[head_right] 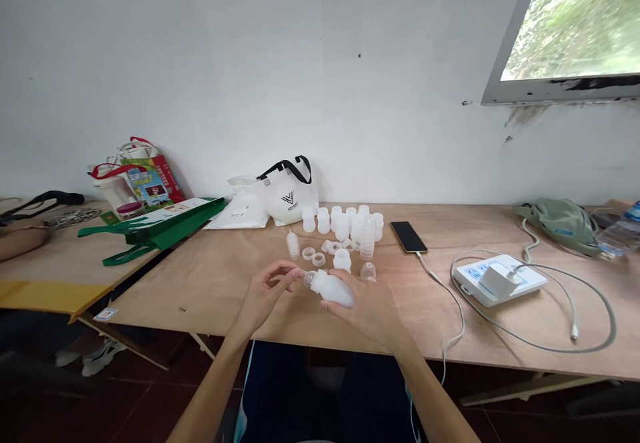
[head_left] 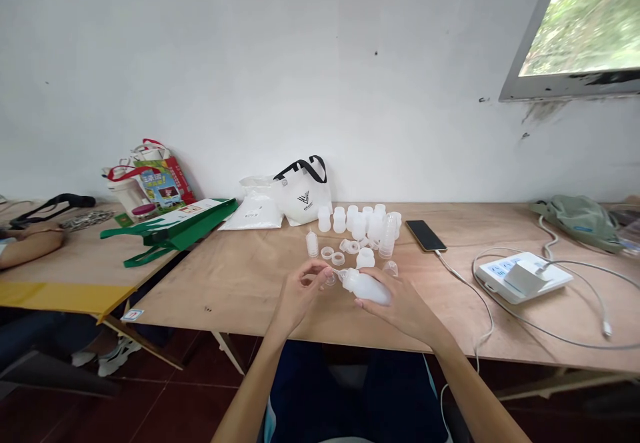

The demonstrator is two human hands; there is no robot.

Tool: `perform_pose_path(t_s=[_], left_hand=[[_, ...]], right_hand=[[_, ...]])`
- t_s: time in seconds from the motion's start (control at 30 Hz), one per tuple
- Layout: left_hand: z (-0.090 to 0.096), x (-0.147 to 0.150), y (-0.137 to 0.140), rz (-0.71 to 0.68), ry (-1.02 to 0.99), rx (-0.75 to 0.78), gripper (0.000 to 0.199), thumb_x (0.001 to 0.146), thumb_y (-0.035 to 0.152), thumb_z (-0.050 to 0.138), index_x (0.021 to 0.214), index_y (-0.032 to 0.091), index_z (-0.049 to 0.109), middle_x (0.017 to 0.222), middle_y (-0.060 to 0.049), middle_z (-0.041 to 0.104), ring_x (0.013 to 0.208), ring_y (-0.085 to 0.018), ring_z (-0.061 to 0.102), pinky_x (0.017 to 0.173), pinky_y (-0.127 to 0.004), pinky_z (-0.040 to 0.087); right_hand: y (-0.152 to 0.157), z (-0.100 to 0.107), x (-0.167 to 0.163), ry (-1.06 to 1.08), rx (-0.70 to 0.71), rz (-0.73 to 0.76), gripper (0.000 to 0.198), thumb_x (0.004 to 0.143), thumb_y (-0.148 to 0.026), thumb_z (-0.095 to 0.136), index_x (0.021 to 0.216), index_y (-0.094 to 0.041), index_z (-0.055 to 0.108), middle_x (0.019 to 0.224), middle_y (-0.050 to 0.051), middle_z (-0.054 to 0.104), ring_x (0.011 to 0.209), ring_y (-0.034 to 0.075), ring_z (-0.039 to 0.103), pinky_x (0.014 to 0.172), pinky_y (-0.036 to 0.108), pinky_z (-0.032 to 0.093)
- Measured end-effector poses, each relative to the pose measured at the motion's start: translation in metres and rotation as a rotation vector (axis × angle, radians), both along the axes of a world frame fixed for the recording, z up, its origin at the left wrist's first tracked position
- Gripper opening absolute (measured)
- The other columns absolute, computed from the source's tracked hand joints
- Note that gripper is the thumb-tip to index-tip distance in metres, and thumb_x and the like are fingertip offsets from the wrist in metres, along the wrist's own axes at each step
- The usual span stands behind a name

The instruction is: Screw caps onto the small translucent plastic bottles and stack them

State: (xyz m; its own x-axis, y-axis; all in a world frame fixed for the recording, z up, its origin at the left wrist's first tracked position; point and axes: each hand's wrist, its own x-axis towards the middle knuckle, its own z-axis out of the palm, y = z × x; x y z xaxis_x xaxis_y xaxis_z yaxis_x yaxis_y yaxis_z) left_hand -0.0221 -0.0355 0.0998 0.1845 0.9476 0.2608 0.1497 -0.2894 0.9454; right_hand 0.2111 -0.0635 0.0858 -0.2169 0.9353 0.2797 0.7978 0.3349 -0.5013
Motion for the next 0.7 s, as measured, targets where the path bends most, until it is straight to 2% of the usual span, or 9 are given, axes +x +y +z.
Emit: perform_pose_path(t_s=[0.17,0.47,0.7], left_hand=[[0.0009,-0.0008,-0.0008,-0.013,0.009,-0.012,0.028,0.092,0.047,0.064,0.096,0.019,0.068,0.098,-0.005,0.070,0.091,-0.019,0.066,0.070,-0.026,0.054],[0.0000,-0.0033,-0.0017,-0.118,0.051,-0.022,0.029,0.097,0.049,0.055,0.101,0.020,0.061,0.101,-0.005,0.067,0.094,-0.019,0.064,0.074,-0.027,0.054],[0.0005,-0.0031,-0.0025,-0.097,0.040,-0.052,0.032,0.095,0.052,0.059,0.096,0.020,0.060,0.098,-0.005,0.066,0.091,-0.018,0.064,0.069,-0.025,0.054]], right_hand=[[0.0004,0.0014,0.0016,0.059,-0.075,0.035,0.051,0.089,-0.058,0.063,0.135,-0.036,0.058,0.105,0.005,0.075,0.096,0.030,0.070,0.086,0.046,0.053],[0.0003,0.0007,0.0017,0.038,-0.059,0.056,0.049,0.090,-0.058,0.063,0.134,-0.037,0.058,0.109,0.004,0.075,0.096,0.030,0.070,0.085,0.044,0.054],[0.0019,-0.0037,0.0005,-0.004,-0.038,0.039,0.051,0.090,-0.059,0.063,0.136,-0.036,0.057,0.111,0.005,0.075,0.101,0.031,0.069,0.088,0.046,0.053]])
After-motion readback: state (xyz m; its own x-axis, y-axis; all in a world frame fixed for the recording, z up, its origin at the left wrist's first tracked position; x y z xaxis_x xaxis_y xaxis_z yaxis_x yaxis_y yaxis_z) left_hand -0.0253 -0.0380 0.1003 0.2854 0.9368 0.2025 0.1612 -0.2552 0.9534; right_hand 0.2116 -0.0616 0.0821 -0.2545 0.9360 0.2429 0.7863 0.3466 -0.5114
